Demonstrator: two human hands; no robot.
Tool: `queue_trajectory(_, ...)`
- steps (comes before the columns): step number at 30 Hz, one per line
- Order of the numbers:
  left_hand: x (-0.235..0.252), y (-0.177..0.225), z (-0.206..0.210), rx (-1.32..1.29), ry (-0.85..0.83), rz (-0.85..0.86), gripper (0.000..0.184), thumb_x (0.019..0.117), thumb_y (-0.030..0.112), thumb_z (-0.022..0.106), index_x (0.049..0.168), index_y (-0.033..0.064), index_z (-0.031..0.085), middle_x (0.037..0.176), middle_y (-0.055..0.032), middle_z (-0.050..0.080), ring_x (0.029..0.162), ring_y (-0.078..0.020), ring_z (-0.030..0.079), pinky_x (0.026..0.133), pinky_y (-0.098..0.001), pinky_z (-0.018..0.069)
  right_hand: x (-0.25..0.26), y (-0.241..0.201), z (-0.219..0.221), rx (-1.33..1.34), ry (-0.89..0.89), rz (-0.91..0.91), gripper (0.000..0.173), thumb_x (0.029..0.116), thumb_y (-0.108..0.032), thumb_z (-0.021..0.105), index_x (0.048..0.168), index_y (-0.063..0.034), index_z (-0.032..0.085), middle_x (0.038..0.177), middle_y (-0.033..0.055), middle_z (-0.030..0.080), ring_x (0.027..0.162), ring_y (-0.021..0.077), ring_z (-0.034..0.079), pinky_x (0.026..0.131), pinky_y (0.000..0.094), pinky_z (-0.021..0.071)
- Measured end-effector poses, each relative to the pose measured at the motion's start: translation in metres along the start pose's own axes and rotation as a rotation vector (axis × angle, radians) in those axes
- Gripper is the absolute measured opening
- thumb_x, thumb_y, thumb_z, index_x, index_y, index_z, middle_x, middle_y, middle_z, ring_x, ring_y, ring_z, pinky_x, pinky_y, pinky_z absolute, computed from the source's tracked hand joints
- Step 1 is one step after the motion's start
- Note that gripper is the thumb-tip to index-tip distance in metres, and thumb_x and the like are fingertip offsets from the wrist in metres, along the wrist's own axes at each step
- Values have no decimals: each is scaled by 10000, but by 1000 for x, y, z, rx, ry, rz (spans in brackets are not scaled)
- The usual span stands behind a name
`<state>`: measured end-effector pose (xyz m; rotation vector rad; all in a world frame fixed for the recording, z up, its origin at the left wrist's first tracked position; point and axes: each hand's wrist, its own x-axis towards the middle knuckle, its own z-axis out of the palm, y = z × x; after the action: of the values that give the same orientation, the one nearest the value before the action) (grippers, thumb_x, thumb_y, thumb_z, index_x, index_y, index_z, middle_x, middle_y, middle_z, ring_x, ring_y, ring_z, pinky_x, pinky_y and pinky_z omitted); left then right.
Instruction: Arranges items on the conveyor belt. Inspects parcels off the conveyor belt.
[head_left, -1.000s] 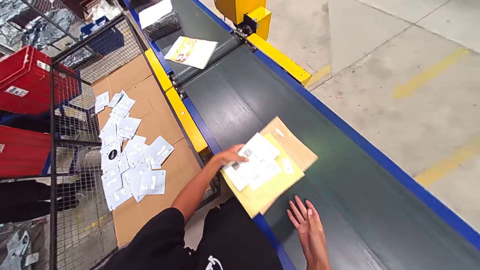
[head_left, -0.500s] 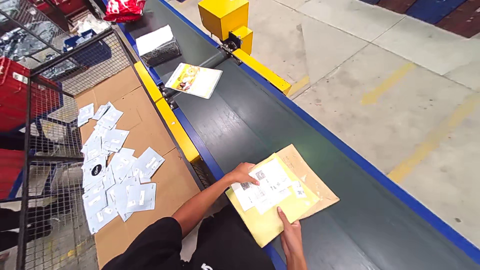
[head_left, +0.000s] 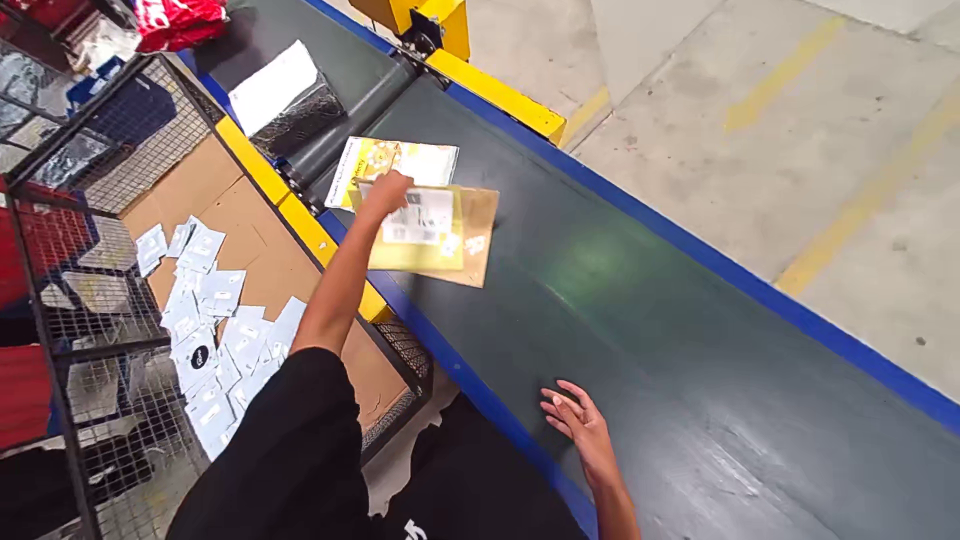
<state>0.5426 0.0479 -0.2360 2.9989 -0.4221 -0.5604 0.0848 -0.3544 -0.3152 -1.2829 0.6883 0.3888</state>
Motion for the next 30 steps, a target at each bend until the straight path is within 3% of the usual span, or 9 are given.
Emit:
queue_trajectory(3,38,-28,-2,64,85,0,443,774,98,874,1167,-26,708,1356,-274,584,1335,-519,465,1015,-747,415,-5,0,-12,22,68,20,403,994,-51,603,1386,-13,517,1132,187,746,938,310,762,758,409,652)
queue_trajectory(7,85,-33,7,106,23,81,570,717,214,933,1212,27,721,1601,-225,380,1516,-497,213,1116,-809,212,-16,7,-33,60,147,28,381,999,-65,604,1368,-15,524,1113,177,753,928,310,764,765,406,654)
queue_trajectory(11,94,5,18,123,-131,154,633,724,188,937,1277,15,683,1417,-354,495,1294,-586,468,979,-814,381,-30,5,-54,26,157,-24,425,986,-144,629,1383,-45,512,1109,136,748,919,259,754,777,391,644)
queue_trajectory(14,81,55,18,201,-246,262,643,831,191,863,1351,-68,586,1353,-412,517,1279,-626,462,988,-810,376,-45,7,-61,98,160,-58,483,1000,-219,653,1422,-57,483,1142,111,734,968,232,740,841,400,631)
queue_trajectory(18,60,80,48,10,-294,469,1015,763,361,899,1472,-126,360,1324,-421,533,1182,-549,583,969,-681,498,-54,18,-60,165,148,-77,472,986,-181,678,1402,-25,517,1129,151,730,951,241,736,843,419,621)
queue_trajectory(21,-15,179,38,-157,-462,219,982,728,201,922,1525,11,381,1395,-283,558,1230,-353,613,1054,-524,506,-55,22,-50,161,99,-108,456,987,-145,683,1386,17,535,1130,203,717,937,274,730,850,444,605)
queue_trajectory(24,-72,250,70,-417,-587,291,580,851,73,784,1350,-21,504,1137,-69,683,933,-83,698,856,-344,612,-66,25,-57,142,131,-160,480,983,-180,695,1399,5,542,1125,199,720,916,279,723,832,454,594)
queue_trajectory(27,-132,349,103,-693,-734,440,439,918,-34,641,1317,38,472,1054,69,724,883,-14,721,815,-267,633,-86,42,-84,240,458,-344,626,913,-194,780,1432,8,493,1282,185,670,1029,276,717,882,443,602)
queue_trajectory(30,-193,447,104,-824,-845,657,466,860,-75,649,1253,144,530,1035,130,762,908,-24,738,839,-256,633,-123,61,-132,476,738,-515,1036,745,-210,915,1554,16,310,1512,256,446,1213,333,623,945,454,591)
